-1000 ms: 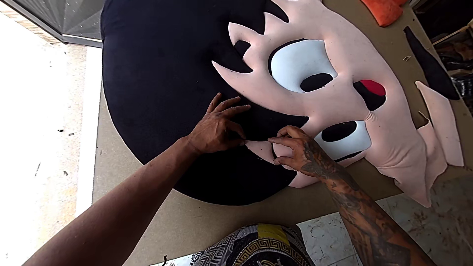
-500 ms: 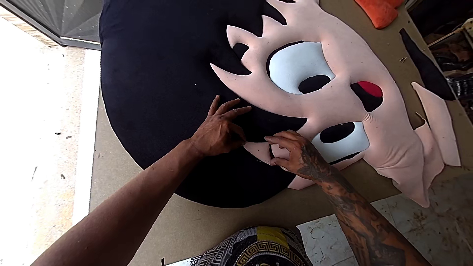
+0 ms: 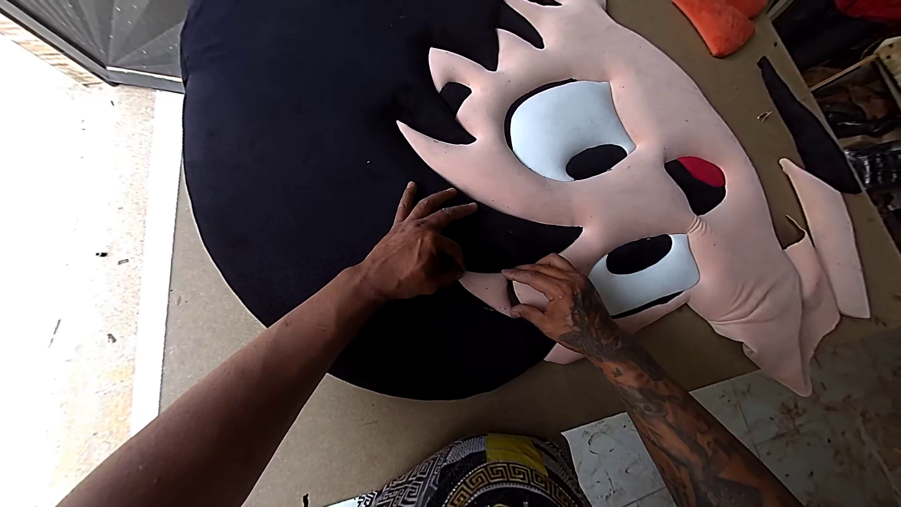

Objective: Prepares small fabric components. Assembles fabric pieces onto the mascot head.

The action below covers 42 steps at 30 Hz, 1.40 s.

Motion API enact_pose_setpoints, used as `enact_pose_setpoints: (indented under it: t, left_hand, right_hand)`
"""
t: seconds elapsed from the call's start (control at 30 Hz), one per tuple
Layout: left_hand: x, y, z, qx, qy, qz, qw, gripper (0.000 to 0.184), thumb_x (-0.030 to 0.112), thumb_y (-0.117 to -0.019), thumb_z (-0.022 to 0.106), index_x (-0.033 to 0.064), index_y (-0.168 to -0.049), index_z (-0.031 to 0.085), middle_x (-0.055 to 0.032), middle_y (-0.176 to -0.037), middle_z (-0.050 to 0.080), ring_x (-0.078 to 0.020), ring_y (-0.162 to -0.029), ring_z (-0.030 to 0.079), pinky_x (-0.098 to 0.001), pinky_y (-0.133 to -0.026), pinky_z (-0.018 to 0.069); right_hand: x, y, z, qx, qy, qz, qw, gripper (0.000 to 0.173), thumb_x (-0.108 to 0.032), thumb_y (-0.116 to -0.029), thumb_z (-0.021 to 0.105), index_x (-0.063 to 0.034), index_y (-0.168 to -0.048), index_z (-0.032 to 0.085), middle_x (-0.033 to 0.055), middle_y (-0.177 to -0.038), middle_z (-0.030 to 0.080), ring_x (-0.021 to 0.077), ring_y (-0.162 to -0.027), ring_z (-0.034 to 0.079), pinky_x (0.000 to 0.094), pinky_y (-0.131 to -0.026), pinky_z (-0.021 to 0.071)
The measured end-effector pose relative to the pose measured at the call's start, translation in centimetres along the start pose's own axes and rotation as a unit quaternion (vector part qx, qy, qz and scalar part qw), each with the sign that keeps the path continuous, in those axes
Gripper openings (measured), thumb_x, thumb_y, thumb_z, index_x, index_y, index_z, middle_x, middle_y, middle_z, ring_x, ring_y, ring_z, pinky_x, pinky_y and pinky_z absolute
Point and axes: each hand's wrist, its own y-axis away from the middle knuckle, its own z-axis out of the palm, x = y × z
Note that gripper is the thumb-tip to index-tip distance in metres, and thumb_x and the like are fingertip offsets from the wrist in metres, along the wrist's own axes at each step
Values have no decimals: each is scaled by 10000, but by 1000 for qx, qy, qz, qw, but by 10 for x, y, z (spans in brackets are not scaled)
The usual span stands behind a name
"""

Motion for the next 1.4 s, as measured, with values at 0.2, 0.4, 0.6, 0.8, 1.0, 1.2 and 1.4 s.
enact_pose_setpoints:
  t: [0.2,0.4,0.6,0.8,1.0,1.2,1.4]
  left_hand:
    - [-1,-2,0,-3,4,-2,1000,153,467,-842,728,328,-844,792,80,-1600,453,-243,-1572,229,-699,-1233,11]
    - [-17,-6,-13,1,82,-12,997,243,332,-926,666,207,-1128,721,68,-1522,547,-152,-1522,345,-551,-1285,133]
    - [-21,-15,-20,-69,42,-20,997,580,443,-862,723,215,-1382,605,32,-1643,388,-179,-1573,221,-538,-1289,99]
    - [-16,-22,-19,-91,23,-50,994,710,470,-794,790,234,-1427,570,23,-1671,337,-231,-1587,178,-589,-1277,55]
    - [-12,-24,-17,-96,-1,-80,992,754,481,-749,815,252,-1417,553,-13,-1687,296,-267,-1595,129,-633,-1251,0]
    - [-8,-28,-20,-109,-3,-110,988,785,491,-711,833,258,-1403,545,-15,-1701,255,-273,-1597,111,-655,-1237,-21]
    - [-3,-33,-16,-120,-29,-144,982,853,468,-651,874,284,-1405,521,-75,-1721,165,-318,-1599,58,-671,-1222,-40]
  right_hand:
    - [-5,0,2,9,7,5,1000,415,-327,-826,824,-225,-1224,767,-89,-1198,741,121,-1043,639,303,-907,506]
    - [-8,2,6,16,15,10,1000,396,-324,-840,809,-234,-1224,766,-94,-1189,744,125,-1034,639,313,-890,509]
    - [-9,4,7,17,26,11,999,373,-306,-850,794,-228,-1214,770,-92,-1200,743,139,-1047,642,328,-893,511]
    - [-12,-1,3,-15,23,27,999,474,-437,-837,779,-245,-1267,732,-50,-1203,697,158,-1101,615,345,-942,516]
    - [-32,-12,17,10,88,89,992,475,-589,-855,700,-321,-1244,749,-17,-1037,651,175,-958,591,359,-773,484]
    - [-47,-18,11,-26,153,131,979,402,-442,-710,771,-213,-1040,780,15,-1018,642,221,-973,605,387,-690,498]
    - [-43,-18,15,-7,149,117,982,406,-440,-691,748,-191,-1011,758,16,-989,636,229,-954,606,382,-659,496]
